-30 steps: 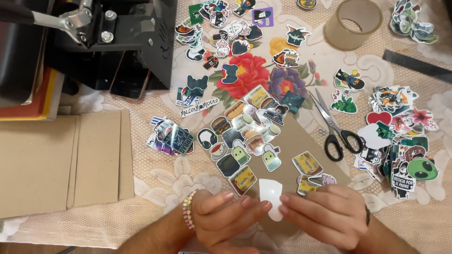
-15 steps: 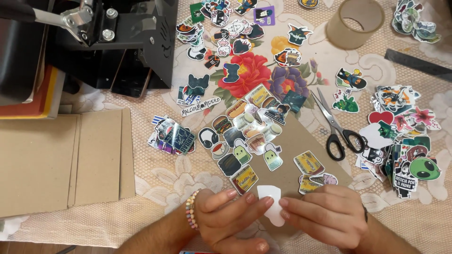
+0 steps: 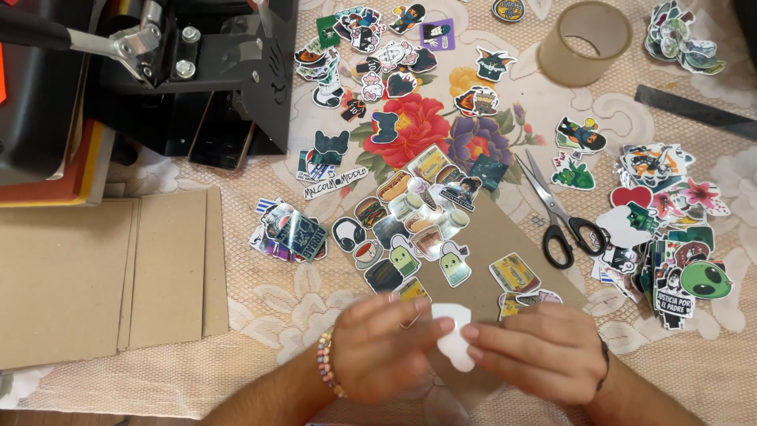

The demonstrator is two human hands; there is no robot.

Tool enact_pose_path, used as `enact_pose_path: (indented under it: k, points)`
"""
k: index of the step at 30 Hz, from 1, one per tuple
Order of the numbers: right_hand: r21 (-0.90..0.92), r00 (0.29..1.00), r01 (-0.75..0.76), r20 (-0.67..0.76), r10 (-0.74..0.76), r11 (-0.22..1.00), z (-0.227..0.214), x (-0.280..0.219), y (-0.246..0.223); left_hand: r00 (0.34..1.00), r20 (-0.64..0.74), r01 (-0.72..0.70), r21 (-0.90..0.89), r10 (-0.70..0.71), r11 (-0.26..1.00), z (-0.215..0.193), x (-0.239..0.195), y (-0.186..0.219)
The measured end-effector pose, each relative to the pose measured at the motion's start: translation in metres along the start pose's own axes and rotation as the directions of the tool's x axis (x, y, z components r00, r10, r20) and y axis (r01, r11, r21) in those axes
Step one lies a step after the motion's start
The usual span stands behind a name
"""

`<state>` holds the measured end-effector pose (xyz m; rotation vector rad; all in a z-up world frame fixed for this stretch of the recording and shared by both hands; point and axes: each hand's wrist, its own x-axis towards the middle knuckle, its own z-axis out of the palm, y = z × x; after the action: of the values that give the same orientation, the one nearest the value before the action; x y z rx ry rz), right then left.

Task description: Peeling and applying various decorative stickers onto a cardboard sheet

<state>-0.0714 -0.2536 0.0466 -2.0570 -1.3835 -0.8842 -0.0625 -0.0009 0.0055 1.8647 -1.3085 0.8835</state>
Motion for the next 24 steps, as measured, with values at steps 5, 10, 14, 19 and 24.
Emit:
enact_pose_path:
  k: [5,10,14,19,24]
  points:
    - [0.293,0.876,-0.411,-0.133,0.463,0.863,0.024,-0.018,0.008,0.903,-0.116,0.356,-0.335,-0.413,0.873,0.016,0.004,-0.009]
    - [0.488,0.392,-0.845,0.287,0.874,0.219,0.037,-0.018,0.023,0.749,0.048,0.624,-0.389,-0.661,0.678,0.001,0.025,-0.025]
    - [0.39,0.269,-0.917,0.447,0.853,0.085,0.057,-0.013,0.035,0.685,0.284,0.721,-0.392,-0.671,0.571,0.0,0.025,-0.049]
    - [0.319,0.324,-0.931,0.489,0.81,0.18,0.062,0.001,0.037,0.509,0.417,0.858,-0.32,-0.753,0.402,0.012,0.016,-0.053]
    - [0.327,0.363,-0.916,0.428,0.827,0.232,0.061,0.004,0.036,0.415,0.477,0.879,-0.429,-0.775,0.206,0.021,0.011,-0.057]
